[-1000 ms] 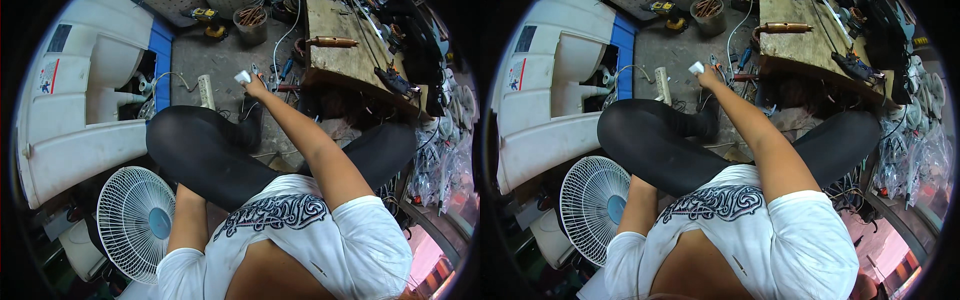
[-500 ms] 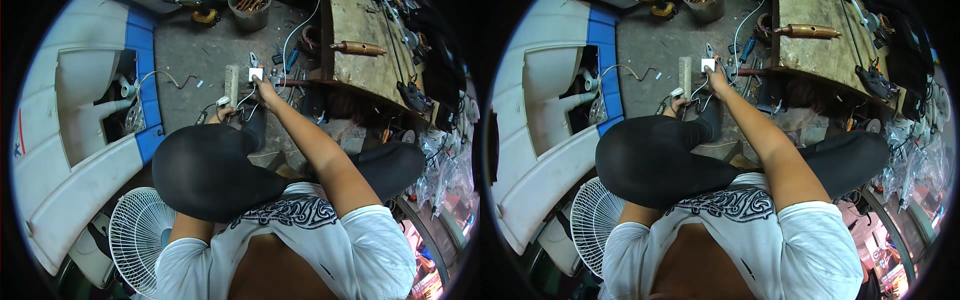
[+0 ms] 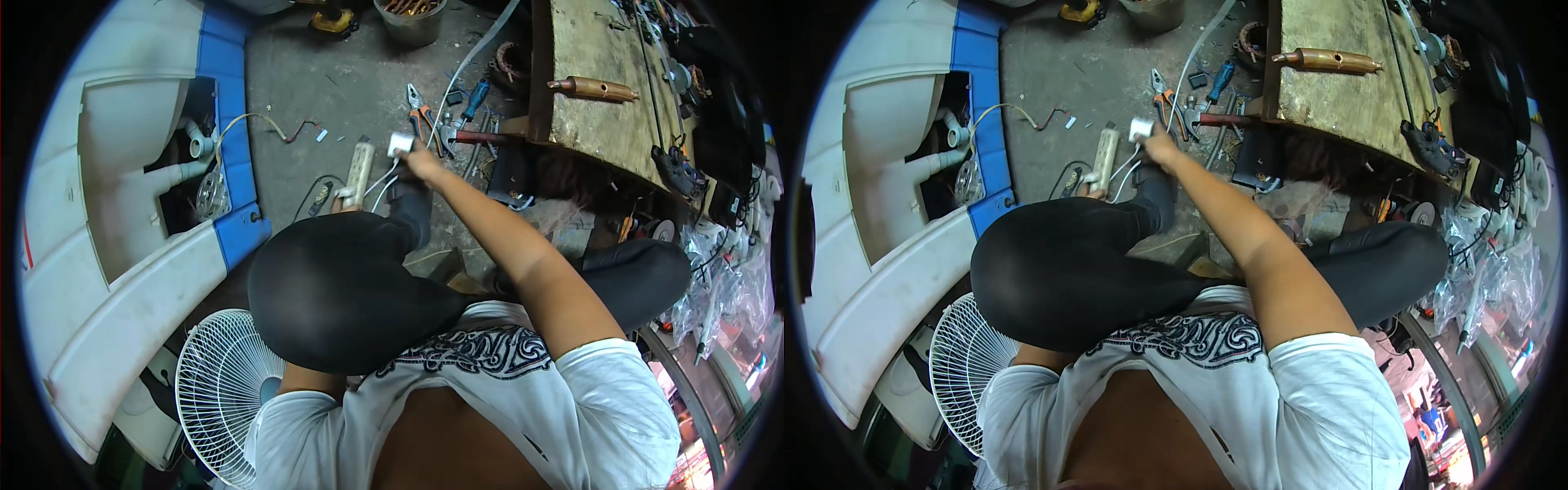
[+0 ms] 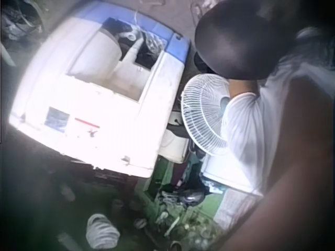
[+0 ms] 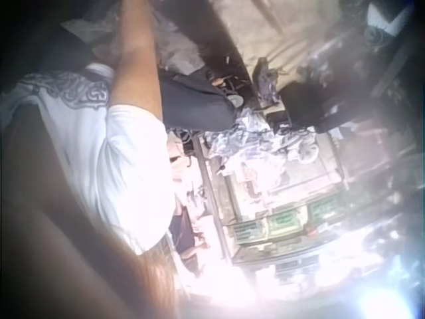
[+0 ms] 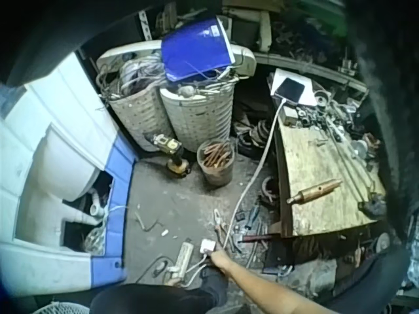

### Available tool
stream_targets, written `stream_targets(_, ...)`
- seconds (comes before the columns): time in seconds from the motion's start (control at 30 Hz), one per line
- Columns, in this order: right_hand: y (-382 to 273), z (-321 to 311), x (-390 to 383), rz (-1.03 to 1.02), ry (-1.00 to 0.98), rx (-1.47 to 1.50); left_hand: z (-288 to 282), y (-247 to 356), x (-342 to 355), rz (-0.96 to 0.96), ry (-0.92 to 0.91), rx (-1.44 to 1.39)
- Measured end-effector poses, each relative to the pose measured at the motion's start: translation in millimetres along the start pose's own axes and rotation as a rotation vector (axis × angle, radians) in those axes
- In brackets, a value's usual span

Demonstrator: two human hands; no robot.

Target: The person uses an angle grinder to smooth the end of a copper pipe and then uses a pipe cutter to trim the piece. They then handle an electrical component and plug a wire into a power strip.

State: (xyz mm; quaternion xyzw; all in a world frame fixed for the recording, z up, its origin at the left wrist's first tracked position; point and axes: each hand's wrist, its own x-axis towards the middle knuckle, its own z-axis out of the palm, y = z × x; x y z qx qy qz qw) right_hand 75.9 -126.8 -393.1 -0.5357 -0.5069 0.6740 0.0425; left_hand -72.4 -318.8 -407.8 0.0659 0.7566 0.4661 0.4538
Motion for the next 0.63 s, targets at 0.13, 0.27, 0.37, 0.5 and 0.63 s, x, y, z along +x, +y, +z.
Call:
stream_targets(0.13,-31.5,33.4,-11.3,-0.047,-0.048,0.367,-37.4,-8.1,-11.8,-0.003,0.077,-0.092)
stream_targets(0.27,-181.3,-29.4,20.3,-0.592,0.487,0.093,-33.0,18.1,4.1,0.052,0.060,-0.150)
stream_targets(0.37,-318.7,-88.1,6.7,-1.461,0.961,-0.431,-5.7,47.7,25.3,0.074,-0.011,-0.104)
stream_targets(0.5,-399.7,-68.3,-46.6,-1.554,0.822,-0.960,38.8,52.1,65.1,-0.001,-0.059,0.015)
stream_targets(0.63,-376.0,-56.8,29.5,-1.279,0.261,-1.558,58.3,16.2,128.9,0.159,-0.013,0.284)
